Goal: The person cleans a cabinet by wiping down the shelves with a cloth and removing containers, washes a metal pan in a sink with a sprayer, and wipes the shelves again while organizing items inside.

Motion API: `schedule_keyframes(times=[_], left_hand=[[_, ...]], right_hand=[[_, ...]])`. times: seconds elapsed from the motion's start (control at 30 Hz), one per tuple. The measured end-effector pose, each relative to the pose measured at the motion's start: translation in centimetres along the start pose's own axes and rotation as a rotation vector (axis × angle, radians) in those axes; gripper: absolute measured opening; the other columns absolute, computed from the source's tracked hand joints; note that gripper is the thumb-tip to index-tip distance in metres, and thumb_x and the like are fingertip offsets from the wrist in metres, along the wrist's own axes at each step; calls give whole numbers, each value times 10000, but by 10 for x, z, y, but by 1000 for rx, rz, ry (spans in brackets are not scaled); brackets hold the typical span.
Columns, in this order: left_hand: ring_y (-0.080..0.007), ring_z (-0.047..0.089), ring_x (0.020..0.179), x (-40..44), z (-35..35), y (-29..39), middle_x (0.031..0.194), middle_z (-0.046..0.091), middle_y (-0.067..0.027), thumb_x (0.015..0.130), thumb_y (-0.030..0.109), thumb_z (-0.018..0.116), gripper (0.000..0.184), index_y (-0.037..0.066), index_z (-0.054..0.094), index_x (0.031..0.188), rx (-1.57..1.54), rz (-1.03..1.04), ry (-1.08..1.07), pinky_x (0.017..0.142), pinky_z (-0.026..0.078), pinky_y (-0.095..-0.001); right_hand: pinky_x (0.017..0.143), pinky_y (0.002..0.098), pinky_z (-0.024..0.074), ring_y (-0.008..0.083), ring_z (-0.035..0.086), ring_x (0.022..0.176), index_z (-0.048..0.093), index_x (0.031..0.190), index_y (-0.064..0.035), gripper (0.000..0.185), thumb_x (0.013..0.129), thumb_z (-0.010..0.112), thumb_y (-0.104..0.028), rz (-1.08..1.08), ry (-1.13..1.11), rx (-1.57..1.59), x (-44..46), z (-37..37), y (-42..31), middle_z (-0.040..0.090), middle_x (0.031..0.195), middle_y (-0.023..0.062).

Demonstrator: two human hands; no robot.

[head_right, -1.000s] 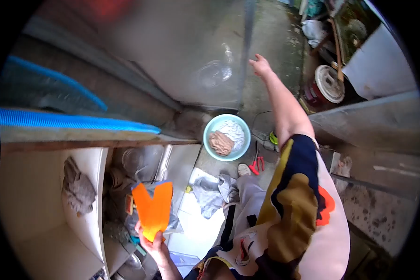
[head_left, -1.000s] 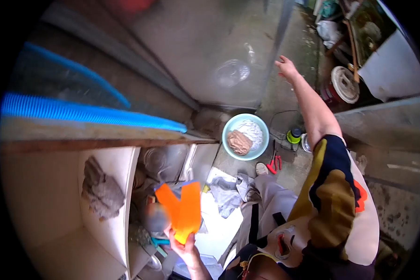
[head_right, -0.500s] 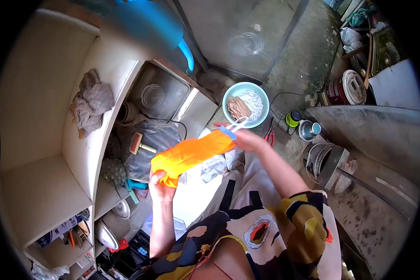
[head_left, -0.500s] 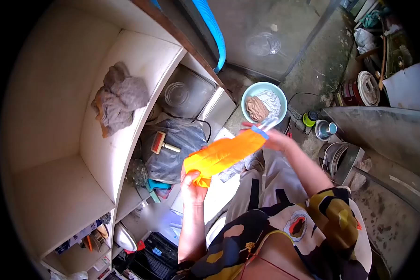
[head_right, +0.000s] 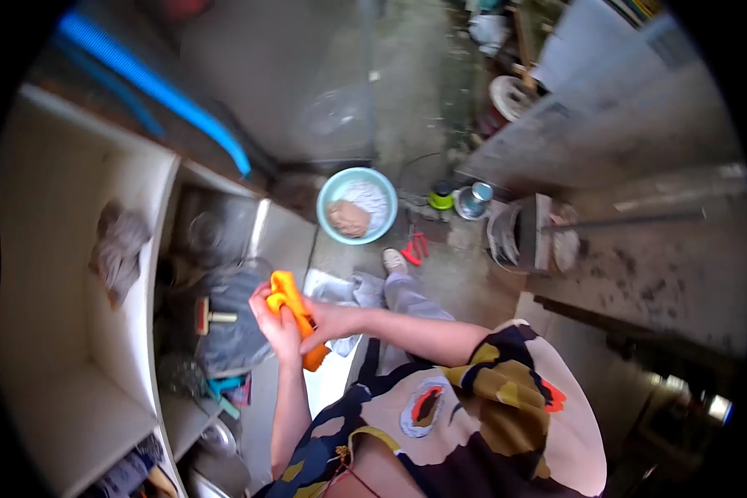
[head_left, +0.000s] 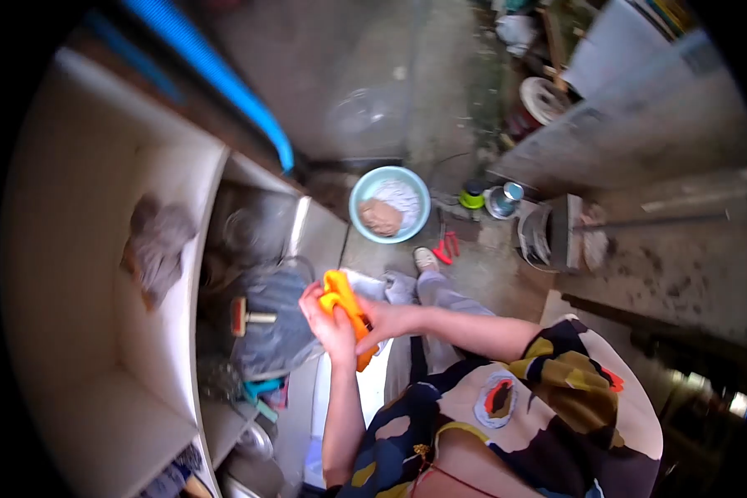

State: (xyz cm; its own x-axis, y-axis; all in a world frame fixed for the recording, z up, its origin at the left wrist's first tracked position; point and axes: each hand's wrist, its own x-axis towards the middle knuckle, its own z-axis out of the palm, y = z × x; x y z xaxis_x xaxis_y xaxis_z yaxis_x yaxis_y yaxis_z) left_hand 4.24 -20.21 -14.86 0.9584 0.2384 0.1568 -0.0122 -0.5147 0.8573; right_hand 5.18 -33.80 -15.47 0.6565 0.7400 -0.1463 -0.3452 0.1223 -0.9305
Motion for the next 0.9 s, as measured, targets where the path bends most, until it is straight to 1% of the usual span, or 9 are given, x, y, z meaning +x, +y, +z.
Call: schedule_keyframes(times=[0.07,0.13,0.23,0.3,0.5,0.63,0.73,0.83,0.9], left_hand=[[-257,476,1044,-9,15,-24,1085,472,-139,665,-125,379,405,11,440,1042,-330,-60,-52,933,379,-356],[-213,477,1036,-12,20,-18,1104,465,-101,702,-118,375,453,65,406,1116,-781,-439,-151,916,397,-320],[-194,475,1055,-4,20,5,1149,455,-89,788,-51,483,430,105,375,1174,-970,-520,-288,923,399,-313],[-194,464,1078,-2,30,18,1180,443,-93,806,-25,519,425,106,371,1182,-981,-529,-375,936,392,-321],[-272,310,1281,5,51,49,1361,311,-123,750,95,680,817,77,191,1404,-685,-258,-674,1028,312,-381],[-286,325,1268,7,61,31,1383,284,-126,754,125,672,750,93,268,1385,-290,-143,-670,976,360,-439],[-285,345,1249,5,58,21,1371,302,-121,764,123,655,693,109,312,1366,-175,-243,-685,945,384,-442],[-273,378,1219,-5,48,-15,1333,348,-122,766,109,642,590,92,401,1304,-180,-262,-678,918,405,-427],[-257,441,1161,-9,37,-22,1259,427,-116,766,99,641,488,71,482,1227,-140,-312,-681,871,444,-379]], right_hand=[[924,305,396,186,463,1085,188,1364,-50,976,624,813,-168,36,91,-78,-10,0,0,460,1209,112],[918,314,399,181,460,1097,173,1360,-44,941,650,781,-157,15,73,-10,-18,-5,-1,461,1200,118],[858,307,437,169,521,1015,320,1304,-34,712,719,711,-143,-109,246,-29,-19,-15,11,537,1106,97],[773,311,485,167,596,867,486,1192,-1,480,734,618,-67,62,393,-193,-21,-29,9,624,918,78],[750,284,483,123,598,843,592,1091,-36,316,777,594,-68,-45,676,86,-26,-58,38,641,920,32],[814,294,486,135,595,909,537,1180,-51,411,783,637,-85,-36,761,375,-43,-84,50,627,1020,42],[795,311,497,153,603,878,558,1118,-11,421,713,672,-18,28,969,44,-77,-149,86,636,988,55],[677,329,529,160,631,701,635,993,-86,327,674,707,-77,520,1147,-187,-125,-212,72,659,827,54],[621,332,544,175,653,665,652,949,-89,293,669,712,-148,600,1187,-531,-152,-269,85,662,777,81]])
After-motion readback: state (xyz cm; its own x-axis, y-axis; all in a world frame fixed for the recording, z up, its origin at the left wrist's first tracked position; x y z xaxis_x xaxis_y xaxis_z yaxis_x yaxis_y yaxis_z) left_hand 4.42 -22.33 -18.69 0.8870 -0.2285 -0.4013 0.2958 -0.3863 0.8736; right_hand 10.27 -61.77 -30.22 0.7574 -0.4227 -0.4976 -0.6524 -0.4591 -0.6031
